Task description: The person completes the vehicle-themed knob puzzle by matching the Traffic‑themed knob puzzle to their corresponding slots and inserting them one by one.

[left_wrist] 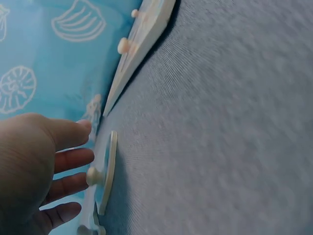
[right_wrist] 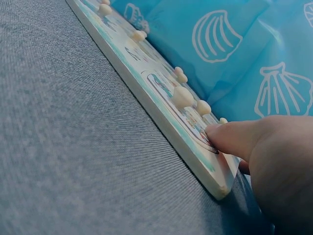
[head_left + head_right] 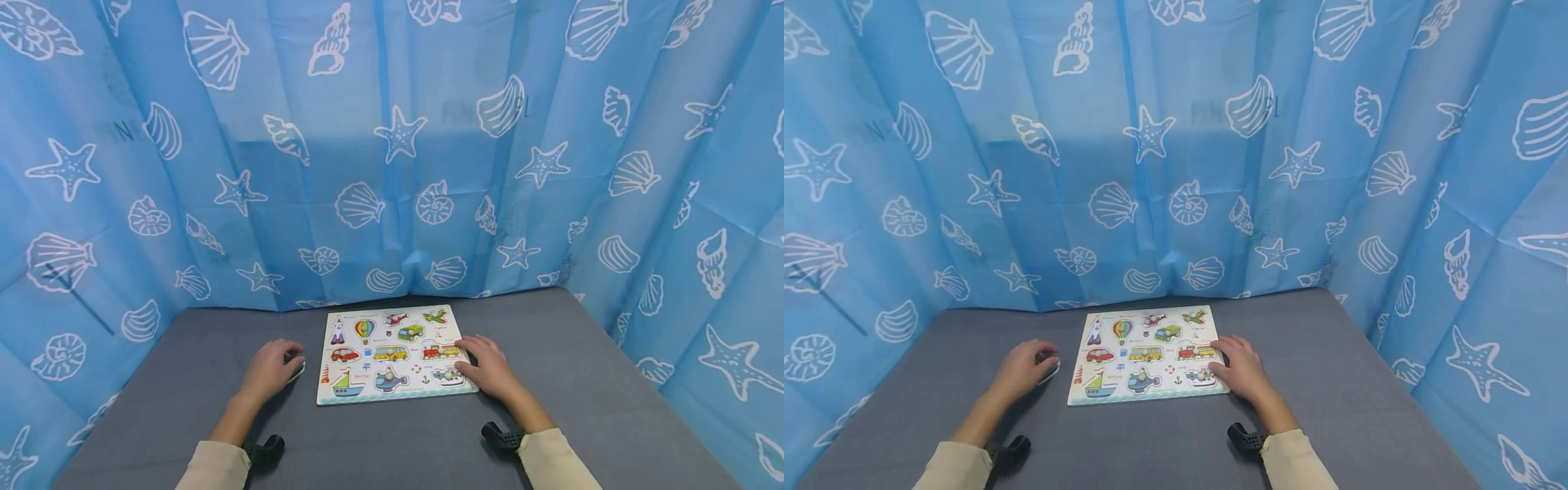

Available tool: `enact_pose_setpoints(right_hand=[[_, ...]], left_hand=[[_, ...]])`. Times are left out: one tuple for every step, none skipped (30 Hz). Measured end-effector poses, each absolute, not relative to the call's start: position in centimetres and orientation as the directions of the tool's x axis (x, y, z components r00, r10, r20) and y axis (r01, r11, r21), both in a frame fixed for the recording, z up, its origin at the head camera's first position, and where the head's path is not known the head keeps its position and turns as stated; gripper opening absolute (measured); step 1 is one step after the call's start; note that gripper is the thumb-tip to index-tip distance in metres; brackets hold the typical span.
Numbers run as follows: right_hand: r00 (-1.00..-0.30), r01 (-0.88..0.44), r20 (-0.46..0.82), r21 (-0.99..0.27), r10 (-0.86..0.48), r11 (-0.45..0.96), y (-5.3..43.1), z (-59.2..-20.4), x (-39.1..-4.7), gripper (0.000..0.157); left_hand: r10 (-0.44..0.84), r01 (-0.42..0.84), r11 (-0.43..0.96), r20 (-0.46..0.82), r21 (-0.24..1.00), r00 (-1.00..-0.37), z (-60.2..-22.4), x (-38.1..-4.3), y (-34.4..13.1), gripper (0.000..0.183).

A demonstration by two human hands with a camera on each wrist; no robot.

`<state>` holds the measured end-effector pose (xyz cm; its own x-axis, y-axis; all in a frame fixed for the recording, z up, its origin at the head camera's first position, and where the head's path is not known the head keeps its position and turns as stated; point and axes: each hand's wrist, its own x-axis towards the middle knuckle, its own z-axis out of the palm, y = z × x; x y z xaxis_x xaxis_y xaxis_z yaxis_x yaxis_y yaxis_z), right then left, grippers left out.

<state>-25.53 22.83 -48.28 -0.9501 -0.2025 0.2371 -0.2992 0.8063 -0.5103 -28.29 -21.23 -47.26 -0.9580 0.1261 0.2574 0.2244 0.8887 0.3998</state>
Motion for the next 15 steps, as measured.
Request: enact_pose_setpoints(right_hand=[[-0.951, -0.297, 0.236, -0.511, -0.201, 0.807, 22.8, -48.3, -25.5, 0.041], [-0.952, -0.295, 0.233, -0.512, -0.199, 0.807, 22.8, -48.2, -25.5, 0.041], [-0.953, -0.292, 0.231, -0.512, -0.197, 0.808, 22.8, -48.2, -25.5, 0.041], [-0.953, -0.292, 0.230, -0.512, -0.198, 0.808, 22.7, -48.2, -25.4, 0.041], [-0.954, -0.290, 0.227, -0.511, -0.198, 0.809, 22.7, -48.2, -25.4, 0.041], [-0.953, -0.291, 0.226, -0.510, -0.200, 0.809, 22.7, -48.2, -25.4, 0.041], [-0.953, -0.291, 0.225, -0.510, -0.201, 0.809, 22.7, -48.2, -25.4, 0.041], [-0.953, -0.292, 0.226, -0.511, -0.201, 0.809, 22.7, -48.2, -25.4, 0.041], [-0.953, -0.293, 0.227, -0.511, -0.202, 0.808, 22.7, -48.1, -25.4, 0.041], [-0.952, -0.295, 0.229, -0.512, -0.203, 0.807, 22.7, -48.1, -25.4, 0.041], [-0.951, -0.298, 0.233, -0.514, -0.203, 0.804, 22.7, -48.1, -25.4, 0.041], [-0.950, -0.300, 0.236, -0.516, -0.204, 0.803, 22.7, -48.1, -25.4, 0.041], [-0.950, -0.300, 0.238, -0.517, -0.203, 0.802, 22.7, -48.0, -25.4, 0.041], [-0.949, -0.304, 0.241, -0.515, -0.205, 0.801, 22.7, -48.0, -25.4, 0.040], [-0.948, -0.305, 0.241, -0.514, -0.206, 0.802, 22.7, -48.0, -25.4, 0.041]], left_hand=[[0.123, 0.219, 0.891, 0.254, 0.398, -0.959, -47.3, -28.2, -21.3, 0.019], [0.122, 0.217, 0.892, 0.251, 0.396, -0.960, -47.3, -28.1, -21.4, 0.019], [0.119, 0.213, 0.893, 0.247, 0.396, -0.962, -47.3, -28.0, -21.5, 0.019], [0.119, 0.211, 0.894, 0.244, 0.395, -0.963, -47.3, -27.8, -21.6, 0.019], [0.118, 0.208, 0.896, 0.240, 0.393, -0.964, -47.3, -27.7, -21.7, 0.019], [0.120, 0.207, 0.897, 0.237, 0.390, -0.964, -47.3, -27.6, -21.7, 0.019], [0.121, 0.207, 0.898, 0.235, 0.387, -0.964, -47.3, -27.5, -21.8, 0.018], [0.122, 0.208, 0.898, 0.234, 0.388, -0.965, -47.3, -27.4, -21.8, 0.018], [0.125, 0.210, 0.897, 0.233, 0.389, -0.964, -47.3, -27.3, -21.9, 0.018], [0.129, 0.215, 0.895, 0.234, 0.390, -0.964, -47.3, -27.2, -21.9, 0.018], [0.135, 0.220, 0.895, 0.236, 0.388, -0.962, -47.3, -27.1, -21.9, 0.017], [0.142, 0.227, 0.893, 0.237, 0.388, -0.961, -47.3, -27.0, -21.9, 0.017], [0.145, 0.231, 0.892, 0.237, 0.389, -0.961, -47.2, -26.9, -21.9, 0.018], [0.152, 0.236, 0.891, 0.237, 0.388, -0.960, -47.2, -26.8, -21.9, 0.018], [0.156, 0.239, 0.891, 0.234, 0.385, -0.960, -47.2, -26.8, -21.9, 0.017]])
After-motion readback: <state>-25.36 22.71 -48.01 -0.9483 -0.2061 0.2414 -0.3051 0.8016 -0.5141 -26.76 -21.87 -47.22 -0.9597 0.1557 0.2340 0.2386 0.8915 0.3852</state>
